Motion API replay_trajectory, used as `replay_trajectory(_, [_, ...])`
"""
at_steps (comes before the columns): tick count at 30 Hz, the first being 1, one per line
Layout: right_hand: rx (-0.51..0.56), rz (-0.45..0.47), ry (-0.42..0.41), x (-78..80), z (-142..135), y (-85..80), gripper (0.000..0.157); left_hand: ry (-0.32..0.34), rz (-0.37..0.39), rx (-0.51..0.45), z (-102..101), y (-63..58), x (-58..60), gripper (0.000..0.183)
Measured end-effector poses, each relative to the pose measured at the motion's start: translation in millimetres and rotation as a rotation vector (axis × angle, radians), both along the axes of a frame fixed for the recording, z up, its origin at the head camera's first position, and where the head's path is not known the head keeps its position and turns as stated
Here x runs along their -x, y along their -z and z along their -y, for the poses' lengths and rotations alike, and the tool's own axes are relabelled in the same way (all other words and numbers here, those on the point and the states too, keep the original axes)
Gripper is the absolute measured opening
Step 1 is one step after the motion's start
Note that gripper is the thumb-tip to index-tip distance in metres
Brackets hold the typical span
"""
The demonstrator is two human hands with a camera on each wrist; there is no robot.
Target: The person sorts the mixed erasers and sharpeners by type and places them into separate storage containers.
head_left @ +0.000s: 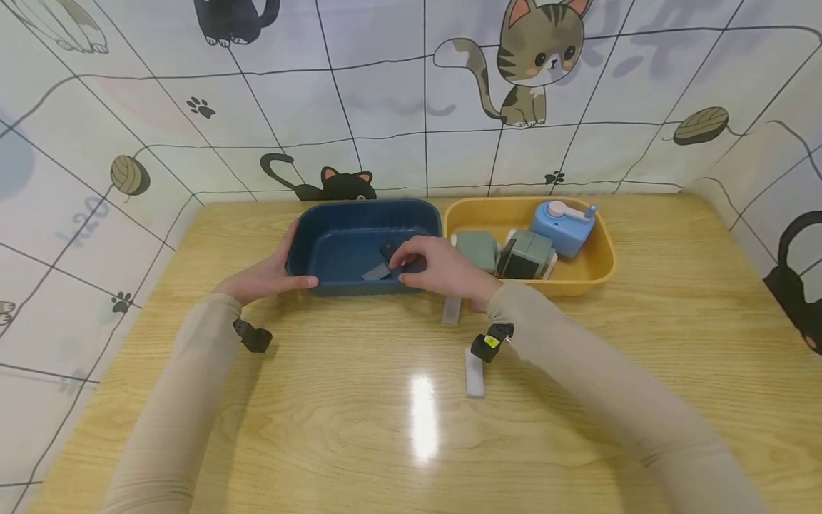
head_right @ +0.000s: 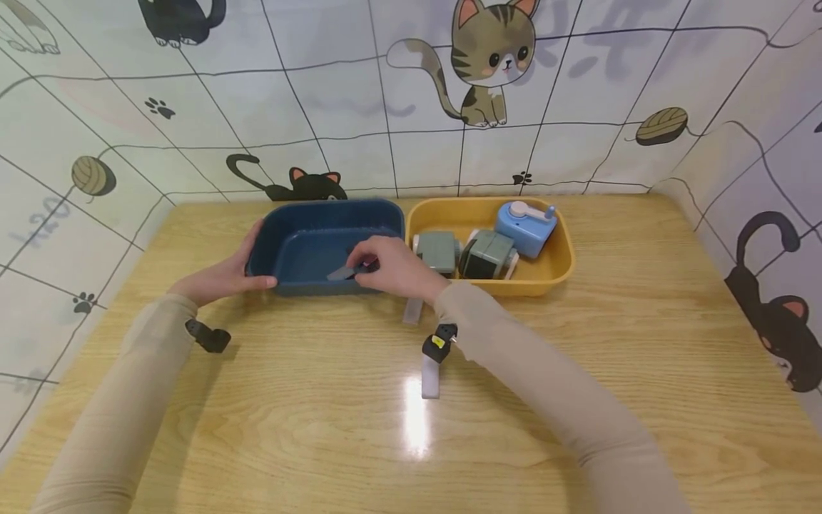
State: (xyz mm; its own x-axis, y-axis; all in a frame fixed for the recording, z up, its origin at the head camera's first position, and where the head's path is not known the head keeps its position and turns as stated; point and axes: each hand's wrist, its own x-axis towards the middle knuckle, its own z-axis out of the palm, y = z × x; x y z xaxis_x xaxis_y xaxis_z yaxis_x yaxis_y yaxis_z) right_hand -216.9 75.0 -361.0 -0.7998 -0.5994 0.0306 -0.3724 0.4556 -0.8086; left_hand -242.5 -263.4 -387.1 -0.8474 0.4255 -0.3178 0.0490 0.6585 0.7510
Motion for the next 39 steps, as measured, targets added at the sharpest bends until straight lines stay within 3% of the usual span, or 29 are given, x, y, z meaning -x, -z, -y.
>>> replay_trajectory(5, [0.023,0.029,0.002,-6.7,-2.0,-1.8,0.022,-0.008,0.001,-0.006,-0.2,-0.8,0.5,0.114])
replay_trajectory(15, [-0.045,-0.143,-0.094,-17.4,-2.4,-4.8,0.017,-0.016,-0.003,-0.023,-0.2,-0.3,-0.1,0.114])
replay_trajectory(25, [-0.022,-0.143,-0.123,-24.8,-6.2,-4.7,0.017,-0.009,-0.001,-0.014,-0.6,-1.1,0.3,0.114])
replay_trajectory(39, [-0.090,-0.144,-0.226,-28.2,-24.4,3.7,0.019,-0.012,-0.007,-0.015,-0.2,0.0,0.5,0.115])
